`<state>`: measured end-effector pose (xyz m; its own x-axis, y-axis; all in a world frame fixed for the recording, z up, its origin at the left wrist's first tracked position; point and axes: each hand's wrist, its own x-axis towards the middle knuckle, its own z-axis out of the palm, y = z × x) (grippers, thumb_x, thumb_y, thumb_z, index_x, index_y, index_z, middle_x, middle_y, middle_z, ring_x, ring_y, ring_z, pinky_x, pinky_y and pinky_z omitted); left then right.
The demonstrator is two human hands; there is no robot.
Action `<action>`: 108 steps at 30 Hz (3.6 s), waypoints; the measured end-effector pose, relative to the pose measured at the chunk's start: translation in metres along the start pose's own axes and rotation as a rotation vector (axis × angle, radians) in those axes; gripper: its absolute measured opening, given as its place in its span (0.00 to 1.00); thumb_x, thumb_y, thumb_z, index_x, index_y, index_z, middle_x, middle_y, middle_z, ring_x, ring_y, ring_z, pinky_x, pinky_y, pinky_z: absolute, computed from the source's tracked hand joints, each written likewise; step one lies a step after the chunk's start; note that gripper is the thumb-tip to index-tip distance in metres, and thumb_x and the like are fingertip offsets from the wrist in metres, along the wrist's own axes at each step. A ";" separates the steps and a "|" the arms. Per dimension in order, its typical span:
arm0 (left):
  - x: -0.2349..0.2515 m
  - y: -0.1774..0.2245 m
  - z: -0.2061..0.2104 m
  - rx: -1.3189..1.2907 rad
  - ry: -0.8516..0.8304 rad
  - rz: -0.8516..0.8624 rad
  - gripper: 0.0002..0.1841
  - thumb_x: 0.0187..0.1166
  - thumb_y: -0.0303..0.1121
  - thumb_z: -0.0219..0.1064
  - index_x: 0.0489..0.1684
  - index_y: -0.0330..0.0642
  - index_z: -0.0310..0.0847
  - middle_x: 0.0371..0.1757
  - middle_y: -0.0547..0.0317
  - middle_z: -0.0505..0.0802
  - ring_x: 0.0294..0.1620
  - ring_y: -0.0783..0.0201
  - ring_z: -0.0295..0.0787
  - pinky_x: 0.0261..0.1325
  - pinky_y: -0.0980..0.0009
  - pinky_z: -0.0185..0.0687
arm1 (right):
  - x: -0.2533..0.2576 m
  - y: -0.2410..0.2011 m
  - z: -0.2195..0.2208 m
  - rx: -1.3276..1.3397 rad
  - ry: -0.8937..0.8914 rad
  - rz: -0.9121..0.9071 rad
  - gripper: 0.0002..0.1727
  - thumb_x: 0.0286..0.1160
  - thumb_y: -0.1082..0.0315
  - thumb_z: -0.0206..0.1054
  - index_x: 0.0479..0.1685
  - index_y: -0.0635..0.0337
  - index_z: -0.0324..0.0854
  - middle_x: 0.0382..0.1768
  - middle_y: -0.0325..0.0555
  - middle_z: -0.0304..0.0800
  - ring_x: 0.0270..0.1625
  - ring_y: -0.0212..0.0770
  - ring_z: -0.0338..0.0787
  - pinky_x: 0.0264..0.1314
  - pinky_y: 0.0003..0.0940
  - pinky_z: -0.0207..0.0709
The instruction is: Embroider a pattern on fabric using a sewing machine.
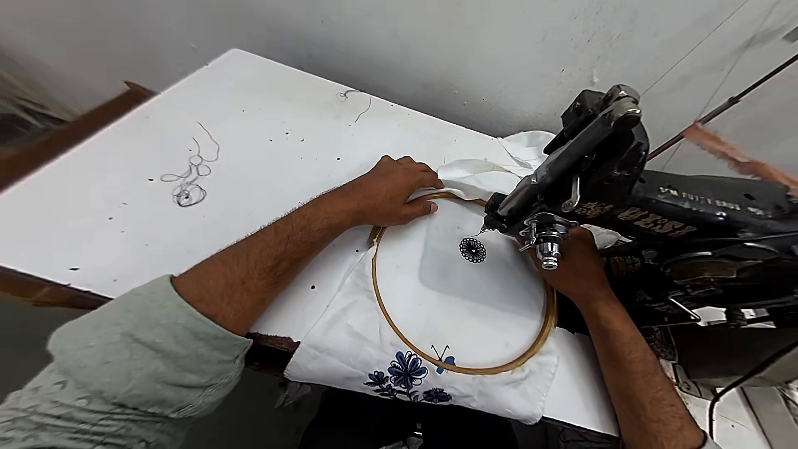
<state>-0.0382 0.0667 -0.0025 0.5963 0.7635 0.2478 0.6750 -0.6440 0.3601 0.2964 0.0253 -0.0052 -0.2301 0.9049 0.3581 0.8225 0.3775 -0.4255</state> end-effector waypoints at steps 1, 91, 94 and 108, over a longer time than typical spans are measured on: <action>0.000 0.000 0.001 0.005 -0.004 -0.004 0.23 0.86 0.49 0.60 0.72 0.48 0.84 0.73 0.55 0.87 0.75 0.50 0.80 0.69 0.37 0.70 | 0.000 -0.002 0.000 0.005 0.015 0.007 0.12 0.72 0.61 0.65 0.24 0.57 0.83 0.21 0.41 0.80 0.26 0.37 0.79 0.30 0.45 0.70; -0.027 0.074 0.010 0.176 -0.229 0.028 0.32 0.92 0.53 0.43 0.88 0.47 0.68 0.91 0.60 0.70 0.93 0.49 0.58 0.92 0.49 0.54 | 0.003 -0.038 -0.025 -0.177 -0.081 0.239 0.08 0.72 0.70 0.74 0.30 0.63 0.82 0.29 0.53 0.83 0.34 0.48 0.83 0.37 0.52 0.72; -0.027 0.074 0.011 0.171 -0.228 0.039 0.31 0.92 0.53 0.43 0.88 0.47 0.69 0.91 0.60 0.70 0.93 0.50 0.58 0.92 0.49 0.54 | 0.004 -0.042 -0.028 -0.199 -0.121 0.304 0.10 0.74 0.69 0.75 0.28 0.63 0.82 0.27 0.53 0.83 0.33 0.49 0.83 0.36 0.54 0.72; -0.027 0.075 0.009 0.185 -0.243 0.036 0.31 0.92 0.53 0.44 0.89 0.46 0.68 0.91 0.60 0.69 0.94 0.49 0.57 0.93 0.50 0.53 | 0.002 -0.042 -0.025 -0.169 -0.074 0.270 0.10 0.71 0.68 0.76 0.28 0.63 0.82 0.28 0.52 0.83 0.33 0.47 0.82 0.37 0.51 0.72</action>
<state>0.0007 -0.0025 0.0097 0.6927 0.7208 0.0267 0.7060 -0.6851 0.1796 0.2749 0.0060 0.0338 -0.0235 0.9820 0.1874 0.9324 0.0892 -0.3503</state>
